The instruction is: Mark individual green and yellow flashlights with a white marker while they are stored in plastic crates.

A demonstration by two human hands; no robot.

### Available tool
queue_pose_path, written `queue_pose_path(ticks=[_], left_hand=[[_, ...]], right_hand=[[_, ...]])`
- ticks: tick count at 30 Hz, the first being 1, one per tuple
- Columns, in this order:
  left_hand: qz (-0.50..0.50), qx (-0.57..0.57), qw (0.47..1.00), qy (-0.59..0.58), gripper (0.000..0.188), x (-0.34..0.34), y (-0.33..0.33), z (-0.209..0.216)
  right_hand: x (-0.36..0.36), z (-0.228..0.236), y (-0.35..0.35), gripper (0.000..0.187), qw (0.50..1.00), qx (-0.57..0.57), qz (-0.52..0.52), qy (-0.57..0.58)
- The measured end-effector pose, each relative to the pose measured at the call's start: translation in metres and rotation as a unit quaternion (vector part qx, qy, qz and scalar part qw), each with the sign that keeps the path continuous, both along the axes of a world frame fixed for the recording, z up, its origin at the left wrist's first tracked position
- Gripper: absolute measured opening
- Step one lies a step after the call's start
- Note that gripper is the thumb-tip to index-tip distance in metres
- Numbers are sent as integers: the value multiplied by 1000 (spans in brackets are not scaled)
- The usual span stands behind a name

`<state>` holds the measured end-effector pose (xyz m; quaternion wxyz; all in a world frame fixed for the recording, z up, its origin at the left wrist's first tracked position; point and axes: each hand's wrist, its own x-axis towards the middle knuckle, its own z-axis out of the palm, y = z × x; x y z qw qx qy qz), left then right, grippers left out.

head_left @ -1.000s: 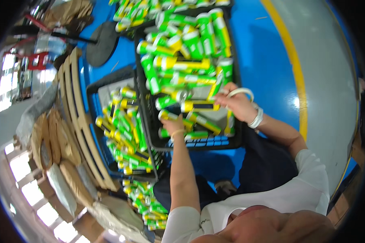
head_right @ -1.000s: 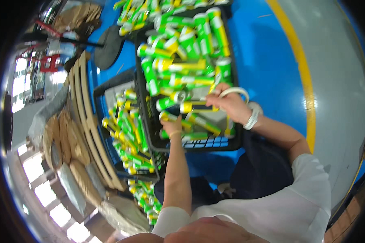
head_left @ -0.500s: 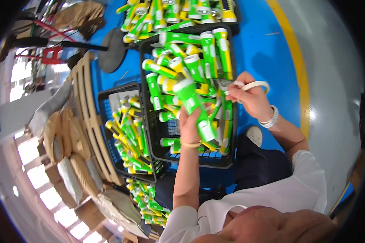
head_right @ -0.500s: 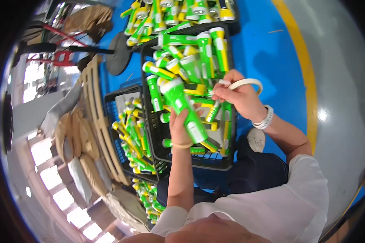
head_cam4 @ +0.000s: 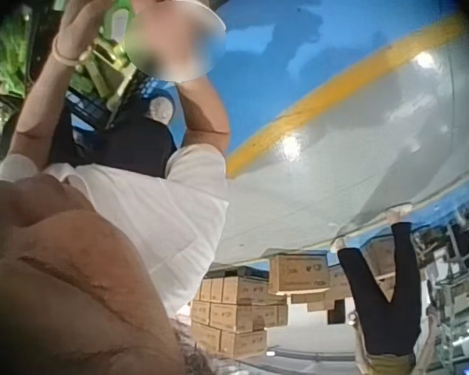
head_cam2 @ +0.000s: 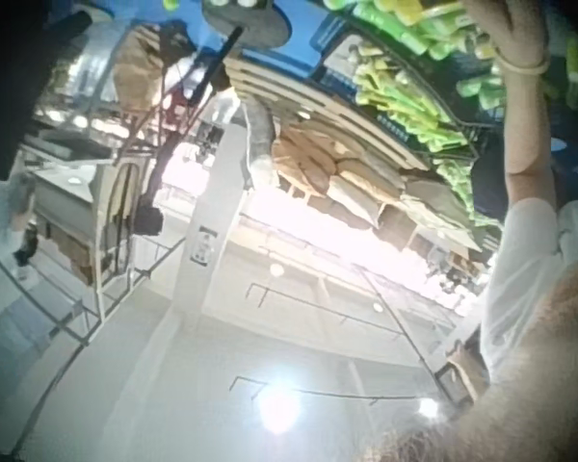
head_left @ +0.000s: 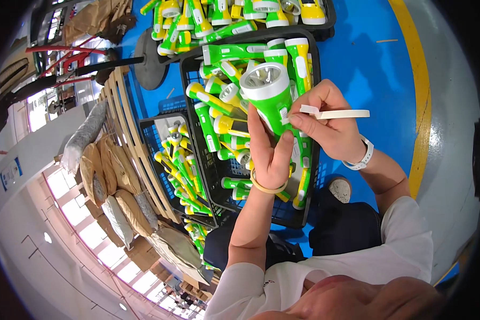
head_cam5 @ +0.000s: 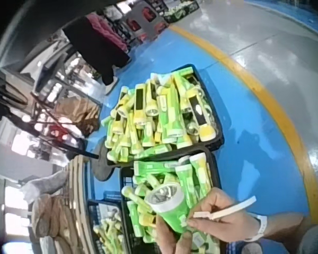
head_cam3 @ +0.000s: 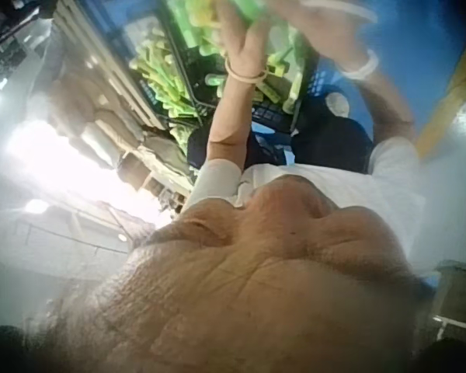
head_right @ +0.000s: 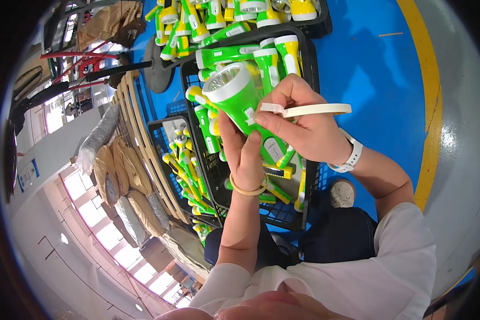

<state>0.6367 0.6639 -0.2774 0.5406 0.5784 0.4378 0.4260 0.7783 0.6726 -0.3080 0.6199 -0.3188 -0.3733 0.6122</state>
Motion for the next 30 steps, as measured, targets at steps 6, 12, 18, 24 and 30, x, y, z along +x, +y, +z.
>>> queue_pose_path(ticks=[6, 12, 18, 24, 30], left_hand=[[85, 21, 994, 59, 61, -6, 6, -23], [132, 63, 986, 84, 54, -59, -4, -31], [173, 141, 958, 182, 47, -153, -46, -41], [227, 93, 951, 190, 46, -271, -103, -49], [236, -64, 958, -147, 42, -384, -162, -28]], right_hand=[[-21, -20, 11, 20, 995, 46, -57, -73], [-77, -22, -4, 21, 989, 74, -45, -119], [-174, -23, -39, 20, 990, 64, -51, -117], [-282, -13, -83, 23, 912, 185, -58, -361], [-369, -28, -108, 25, 958, 22, -27, -284]])
